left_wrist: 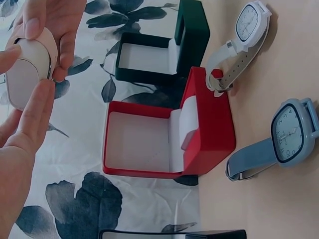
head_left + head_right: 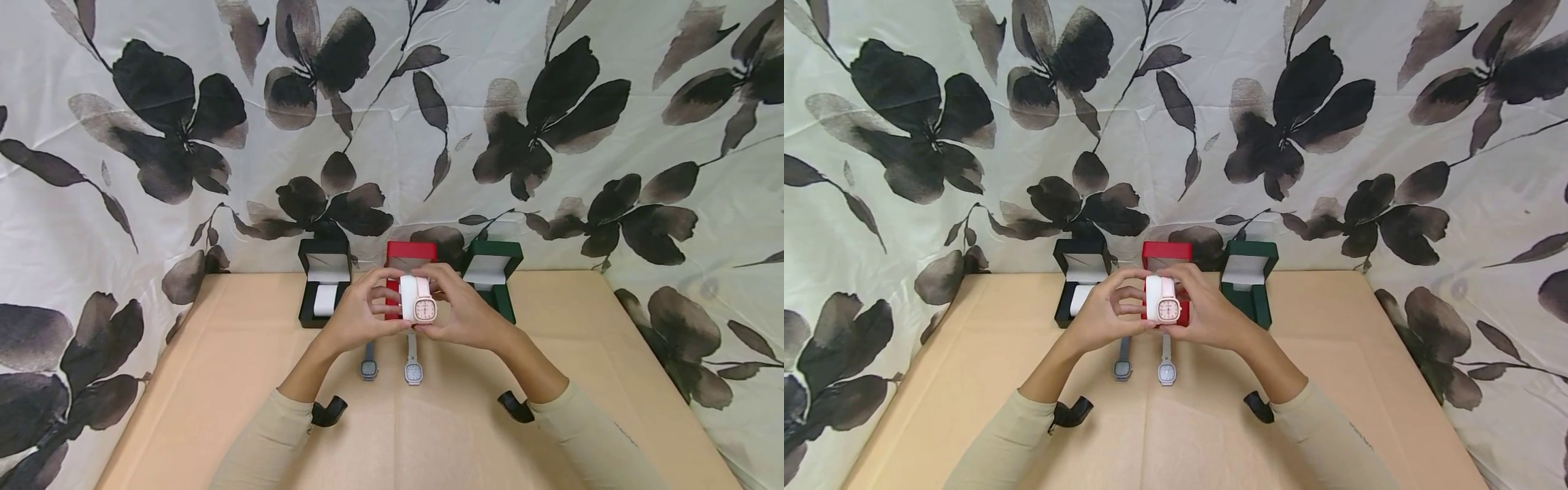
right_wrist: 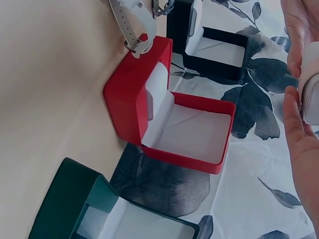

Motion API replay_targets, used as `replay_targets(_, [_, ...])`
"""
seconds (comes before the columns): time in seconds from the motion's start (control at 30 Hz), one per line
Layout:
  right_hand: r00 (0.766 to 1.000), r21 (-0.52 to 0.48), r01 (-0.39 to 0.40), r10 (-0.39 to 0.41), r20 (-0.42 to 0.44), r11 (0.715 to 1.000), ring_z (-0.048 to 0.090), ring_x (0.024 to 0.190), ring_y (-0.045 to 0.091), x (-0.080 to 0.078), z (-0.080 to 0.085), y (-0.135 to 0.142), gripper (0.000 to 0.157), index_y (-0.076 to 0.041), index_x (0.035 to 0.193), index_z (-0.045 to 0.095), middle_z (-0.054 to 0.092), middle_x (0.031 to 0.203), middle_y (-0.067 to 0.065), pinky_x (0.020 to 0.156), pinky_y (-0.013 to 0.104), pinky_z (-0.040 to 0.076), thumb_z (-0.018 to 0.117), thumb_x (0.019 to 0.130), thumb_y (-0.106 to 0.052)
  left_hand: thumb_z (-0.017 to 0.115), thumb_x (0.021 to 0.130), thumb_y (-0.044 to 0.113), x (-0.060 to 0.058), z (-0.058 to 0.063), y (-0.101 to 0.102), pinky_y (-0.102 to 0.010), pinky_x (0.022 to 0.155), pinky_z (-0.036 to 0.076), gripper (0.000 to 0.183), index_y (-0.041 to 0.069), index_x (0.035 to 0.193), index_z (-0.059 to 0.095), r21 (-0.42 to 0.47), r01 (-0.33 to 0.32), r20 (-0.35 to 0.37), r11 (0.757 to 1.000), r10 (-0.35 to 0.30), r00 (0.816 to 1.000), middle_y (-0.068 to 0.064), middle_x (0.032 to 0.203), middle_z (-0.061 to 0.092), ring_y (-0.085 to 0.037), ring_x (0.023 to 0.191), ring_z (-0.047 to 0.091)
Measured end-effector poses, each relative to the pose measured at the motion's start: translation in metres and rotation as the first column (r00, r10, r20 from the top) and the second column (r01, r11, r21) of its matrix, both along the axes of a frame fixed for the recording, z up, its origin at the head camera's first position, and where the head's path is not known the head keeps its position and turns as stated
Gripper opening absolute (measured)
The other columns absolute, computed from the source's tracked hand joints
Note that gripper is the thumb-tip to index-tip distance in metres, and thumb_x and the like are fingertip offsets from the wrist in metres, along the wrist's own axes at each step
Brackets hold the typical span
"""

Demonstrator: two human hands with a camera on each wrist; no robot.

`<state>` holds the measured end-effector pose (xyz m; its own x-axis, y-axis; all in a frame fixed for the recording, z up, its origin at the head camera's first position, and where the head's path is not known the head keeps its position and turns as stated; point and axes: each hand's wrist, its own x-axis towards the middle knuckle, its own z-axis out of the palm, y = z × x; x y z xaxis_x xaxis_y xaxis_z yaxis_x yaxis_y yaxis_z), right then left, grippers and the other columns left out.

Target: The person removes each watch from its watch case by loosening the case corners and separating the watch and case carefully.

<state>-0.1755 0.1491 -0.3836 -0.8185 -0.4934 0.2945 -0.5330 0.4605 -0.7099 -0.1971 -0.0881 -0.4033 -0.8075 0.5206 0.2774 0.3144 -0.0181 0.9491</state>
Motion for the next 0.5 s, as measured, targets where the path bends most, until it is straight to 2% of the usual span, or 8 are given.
replay_targets(0.17, [1.0,0.012,-0.012,0.012,-0.018,1.0,0.059,0.112,0.023,-0.001,-0.0004,0.0013,0.088,-0.012,0.147,0.043,0.046,0.145,0.008,0.098,0.044,0.059,0.092,0.074,-0.011,0.09,0.073,-0.002,-0.0008,0.0,0.0004,-0.036,0.086,0.063,0.076,0.008,0.139,0.054,0.0,0.005,-0.005,1.0,-0.005,1.0,-0.013,0.136,0.052,-0.029,0.106,0.071])
replay_targets(0.3, [1.0,0.034,-0.01,0.011,-0.018,0.999,0.057,0.111,0.02,-0.0014,-0.0018,0.0021,0.089,-0.013,0.148,0.043,0.047,0.145,0.007,0.096,0.041,0.059,0.092,0.074,-0.011,0.09,0.074,-0.002,-0.0015,-0.0011,-0.0006,-0.041,0.088,0.063,0.075,0.008,0.139,0.054,-0.01,0.006,0.0,1.0,-0.006,1.0,-0.013,0.136,0.052,-0.028,0.106,0.071])
replay_targets(0.5, [1.0,0.035,-0.014,0.014,0.002,0.999,0.058,0.112,0.023,-0.0009,-0.0029,0.0034,0.088,-0.012,0.148,0.043,0.047,0.145,0.006,0.096,0.041,0.059,0.092,0.074,-0.013,0.089,0.075,-0.002,-0.0018,-0.0014,-0.0021,-0.047,0.089,0.062,0.075,0.007,0.14,0.053,-0.023,0.017,0.012,1.0,-0.017,1.0,-0.012,0.137,0.053,-0.027,0.106,0.071])
